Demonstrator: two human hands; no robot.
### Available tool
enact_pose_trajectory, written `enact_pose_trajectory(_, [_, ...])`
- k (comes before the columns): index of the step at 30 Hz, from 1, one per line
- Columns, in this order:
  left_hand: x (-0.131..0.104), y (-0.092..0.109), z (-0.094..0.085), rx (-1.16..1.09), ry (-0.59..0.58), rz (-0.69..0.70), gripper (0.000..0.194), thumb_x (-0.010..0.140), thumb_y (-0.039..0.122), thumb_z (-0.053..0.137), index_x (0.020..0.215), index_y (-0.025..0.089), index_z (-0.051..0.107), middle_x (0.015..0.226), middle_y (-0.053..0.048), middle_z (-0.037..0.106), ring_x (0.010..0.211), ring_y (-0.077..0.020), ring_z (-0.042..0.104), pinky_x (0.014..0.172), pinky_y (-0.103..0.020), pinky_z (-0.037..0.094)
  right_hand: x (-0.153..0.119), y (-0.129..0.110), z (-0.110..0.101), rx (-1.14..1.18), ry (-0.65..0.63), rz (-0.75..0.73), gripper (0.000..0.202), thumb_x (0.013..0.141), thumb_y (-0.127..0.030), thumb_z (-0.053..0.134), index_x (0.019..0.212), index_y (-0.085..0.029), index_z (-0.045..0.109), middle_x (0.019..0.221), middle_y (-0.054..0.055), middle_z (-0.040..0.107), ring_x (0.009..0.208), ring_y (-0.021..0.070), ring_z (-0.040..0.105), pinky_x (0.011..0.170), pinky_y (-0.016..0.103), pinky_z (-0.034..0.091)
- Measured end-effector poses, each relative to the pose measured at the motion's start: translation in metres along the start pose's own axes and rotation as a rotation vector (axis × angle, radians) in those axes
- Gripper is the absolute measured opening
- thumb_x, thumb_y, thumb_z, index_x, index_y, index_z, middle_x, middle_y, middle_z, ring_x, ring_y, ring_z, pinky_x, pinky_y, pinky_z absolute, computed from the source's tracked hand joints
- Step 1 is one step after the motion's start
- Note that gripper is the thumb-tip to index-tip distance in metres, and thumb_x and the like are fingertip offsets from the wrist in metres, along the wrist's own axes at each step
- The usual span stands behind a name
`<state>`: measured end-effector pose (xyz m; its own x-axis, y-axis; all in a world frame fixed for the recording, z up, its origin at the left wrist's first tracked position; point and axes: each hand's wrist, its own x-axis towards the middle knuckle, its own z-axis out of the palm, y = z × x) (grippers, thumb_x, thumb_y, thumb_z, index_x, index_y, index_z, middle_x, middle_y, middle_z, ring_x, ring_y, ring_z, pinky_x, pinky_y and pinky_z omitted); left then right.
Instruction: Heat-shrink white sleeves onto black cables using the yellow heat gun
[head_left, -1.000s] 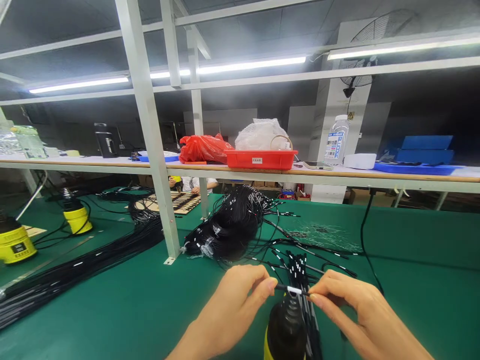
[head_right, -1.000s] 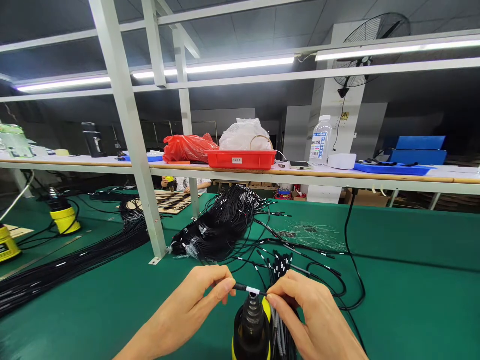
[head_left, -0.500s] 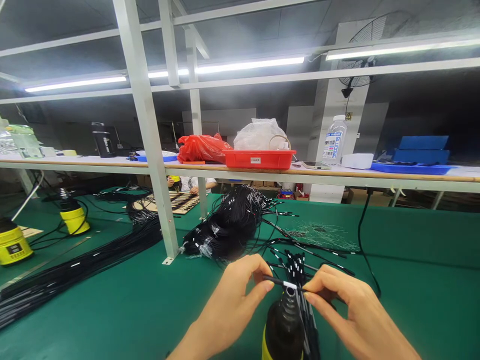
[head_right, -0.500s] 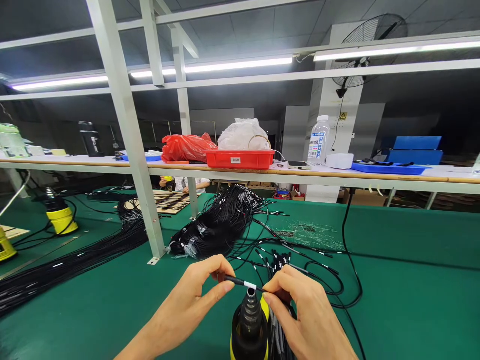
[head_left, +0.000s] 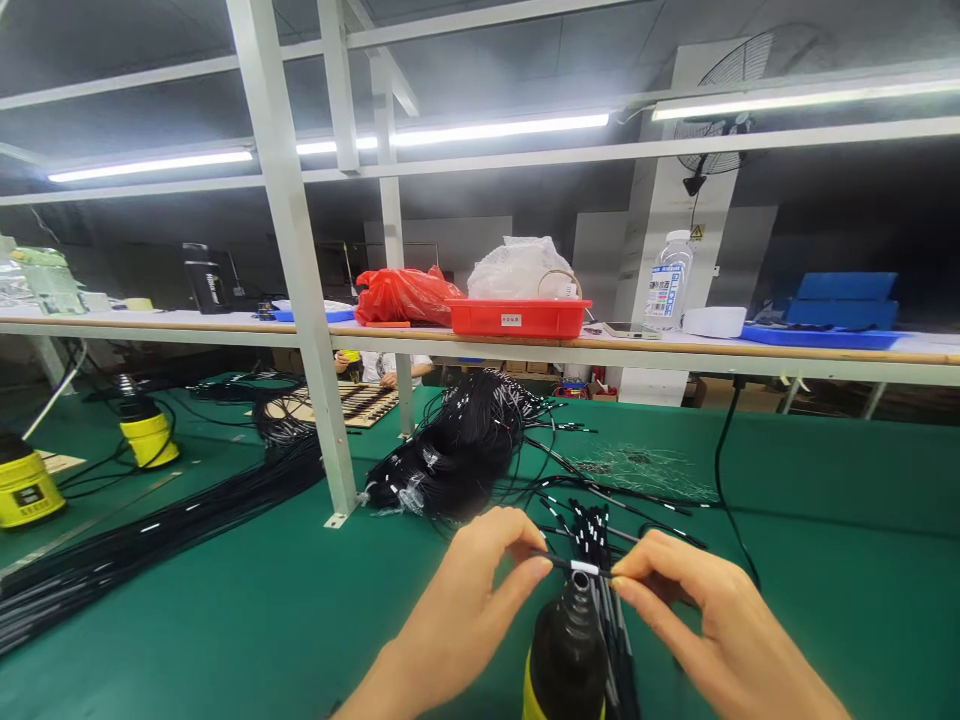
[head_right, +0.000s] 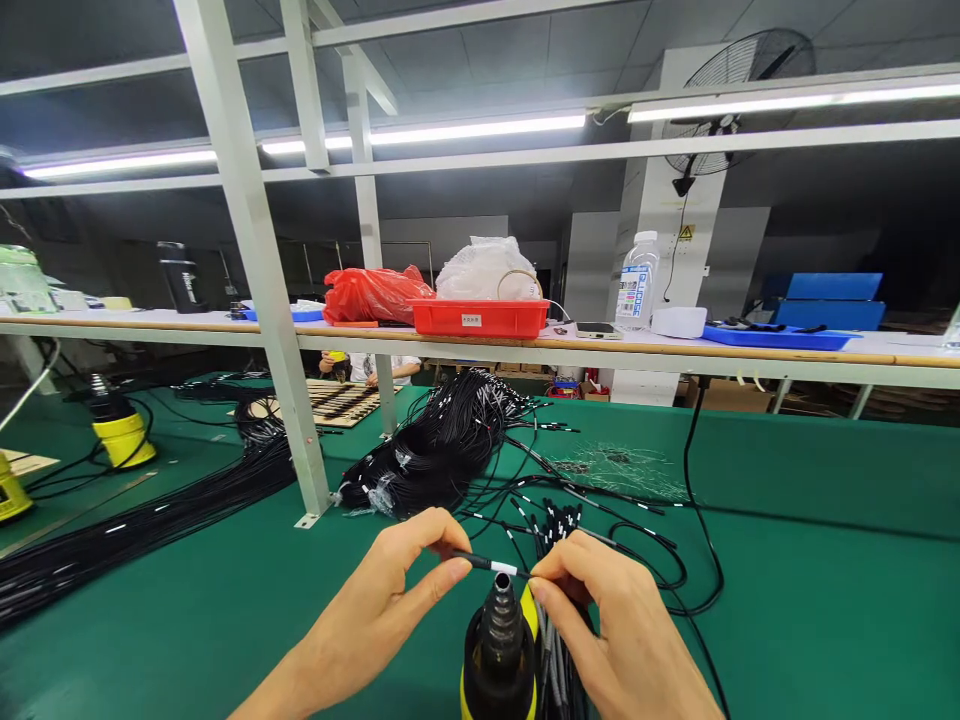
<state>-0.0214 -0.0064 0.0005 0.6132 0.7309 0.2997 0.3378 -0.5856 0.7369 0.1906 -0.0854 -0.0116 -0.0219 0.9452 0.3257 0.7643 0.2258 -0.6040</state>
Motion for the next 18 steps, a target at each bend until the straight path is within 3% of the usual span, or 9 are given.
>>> enact_pose_trajectory(6, [0.002, -0.001, 0.004, 0.158, -0.045, 0.015, 0.049, 0.105, 0.036, 0.032, 0.062, 0.018, 0.048, 0.064, 0.003, 0.051, 0.069, -0.0143, 0.047, 0.073, -0.029, 0.033, -0.004, 0.001, -0.005, -0.041, -0.050, -0.013, 0.039, 0.101, -0.041, 0.037, 0.072, -0.024, 0.057, 0.070, -0.003, 0.063, 0.063, 0.0154, 0.057, 0.058, 0.024, 0.043])
enact_pose_trajectory(12, [0.001, -0.001, 0.006, 0.005, 0.028, 0.025, 0.015, 0.099, 0.030, 0.049, 0.089, 0.021, 0.057, 0.091, 0.001, 0.061, 0.088, -0.0164, 0.053, 0.080, -0.027, 0.039, 0.002, 0.006, -0.004, 0.021, 0.018, 0.027, 0.035, 0.098, -0.042, 0.045, 0.074, -0.023, 0.061, 0.072, 0.000, 0.066, 0.065, 0.0171, 0.060, 0.059, 0.025, 0.047])
enact_pose_trajectory(15, [0.003, -0.008, 0.003, -0.040, 0.082, -0.008, 0.014, 0.100, 0.031, 0.045, 0.103, 0.023, 0.056, 0.099, 0.000, 0.061, 0.097, -0.0176, 0.054, 0.088, -0.029, 0.040, 0.010, 0.037, 0.005, 0.051, 0.136, 0.124, 0.036, 0.096, -0.050, 0.045, 0.092, -0.023, 0.067, 0.090, 0.005, 0.073, 0.082, 0.0213, 0.068, 0.072, 0.029, 0.055])
enact_pose_trajectory(18, [-0.003, -0.036, 0.001, 0.042, 0.048, -0.113, 0.018, 0.099, 0.035, 0.044, 0.110, 0.024, 0.053, 0.100, -0.001, 0.062, 0.099, -0.0193, 0.054, 0.090, -0.032, 0.040, 0.012, 0.089, 0.018, 0.007, 0.208, 0.218, 0.048, 0.095, -0.052, 0.042, 0.125, -0.018, 0.058, 0.124, 0.014, 0.067, 0.111, 0.0281, 0.065, 0.092, 0.042, 0.054])
